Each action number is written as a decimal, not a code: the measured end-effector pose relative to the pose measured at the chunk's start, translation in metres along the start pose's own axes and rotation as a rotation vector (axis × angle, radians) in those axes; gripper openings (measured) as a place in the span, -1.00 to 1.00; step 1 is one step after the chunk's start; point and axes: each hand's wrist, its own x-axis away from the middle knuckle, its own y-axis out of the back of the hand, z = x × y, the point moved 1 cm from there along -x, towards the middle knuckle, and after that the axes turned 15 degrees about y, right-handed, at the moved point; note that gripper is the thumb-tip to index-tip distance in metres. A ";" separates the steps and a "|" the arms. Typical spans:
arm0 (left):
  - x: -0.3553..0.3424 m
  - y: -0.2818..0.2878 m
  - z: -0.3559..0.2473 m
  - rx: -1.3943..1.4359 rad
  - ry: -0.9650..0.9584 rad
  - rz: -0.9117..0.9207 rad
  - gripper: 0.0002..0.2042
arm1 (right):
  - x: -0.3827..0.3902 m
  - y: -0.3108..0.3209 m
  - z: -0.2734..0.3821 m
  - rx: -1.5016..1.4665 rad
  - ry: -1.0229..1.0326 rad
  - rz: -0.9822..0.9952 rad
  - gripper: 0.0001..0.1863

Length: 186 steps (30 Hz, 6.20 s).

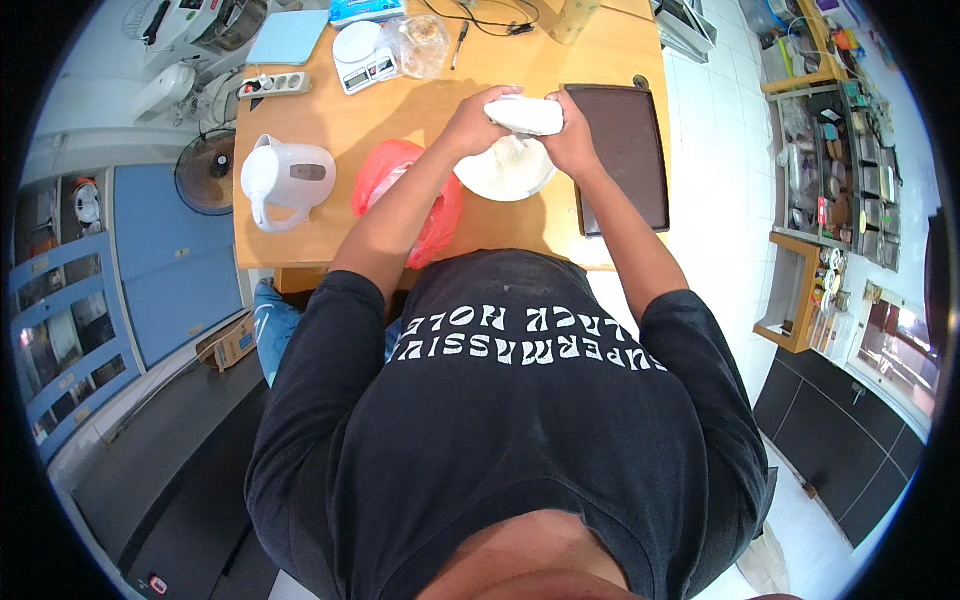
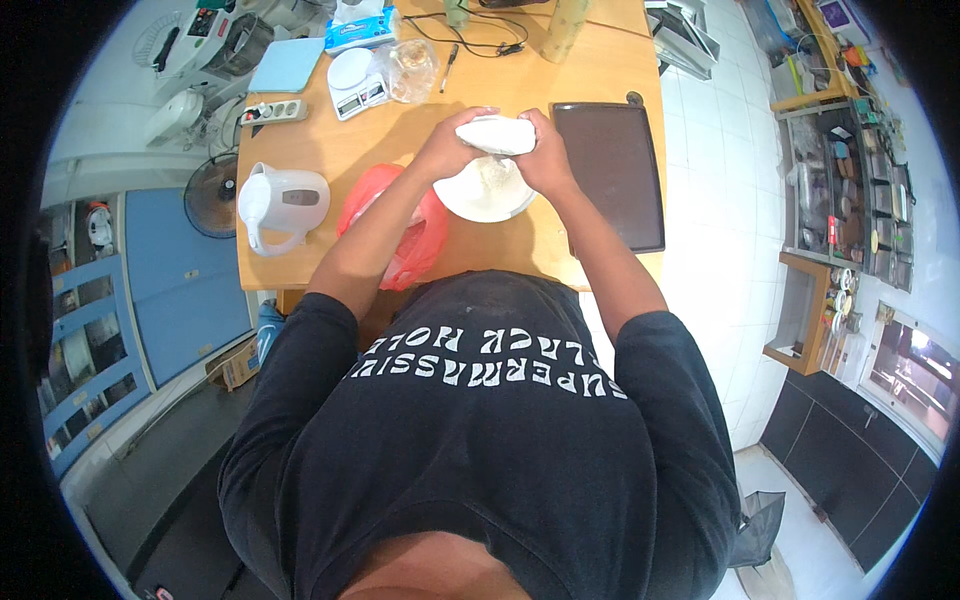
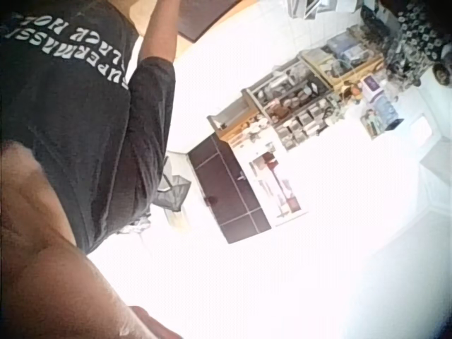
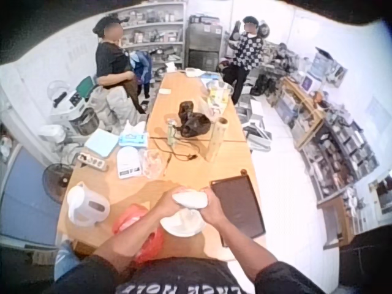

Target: The person prepares dough by opening a plastic bag to retrieve a white substance, kneading and shaping a piece of white dough on a flat surface, and then placing it into a white bowl.

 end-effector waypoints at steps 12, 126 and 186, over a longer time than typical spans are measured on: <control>-0.005 0.001 0.003 -0.102 -0.002 -0.015 -0.41 | -0.007 -0.003 -0.002 0.055 0.001 0.005 -0.61; 0.002 -0.034 -0.004 -0.154 0.220 -0.302 -0.56 | -0.030 0.022 -0.016 0.075 0.018 0.293 -0.68; 0.025 -0.014 -0.004 -0.172 0.089 -0.324 -0.55 | -0.028 0.027 0.002 -0.130 0.229 0.403 -0.46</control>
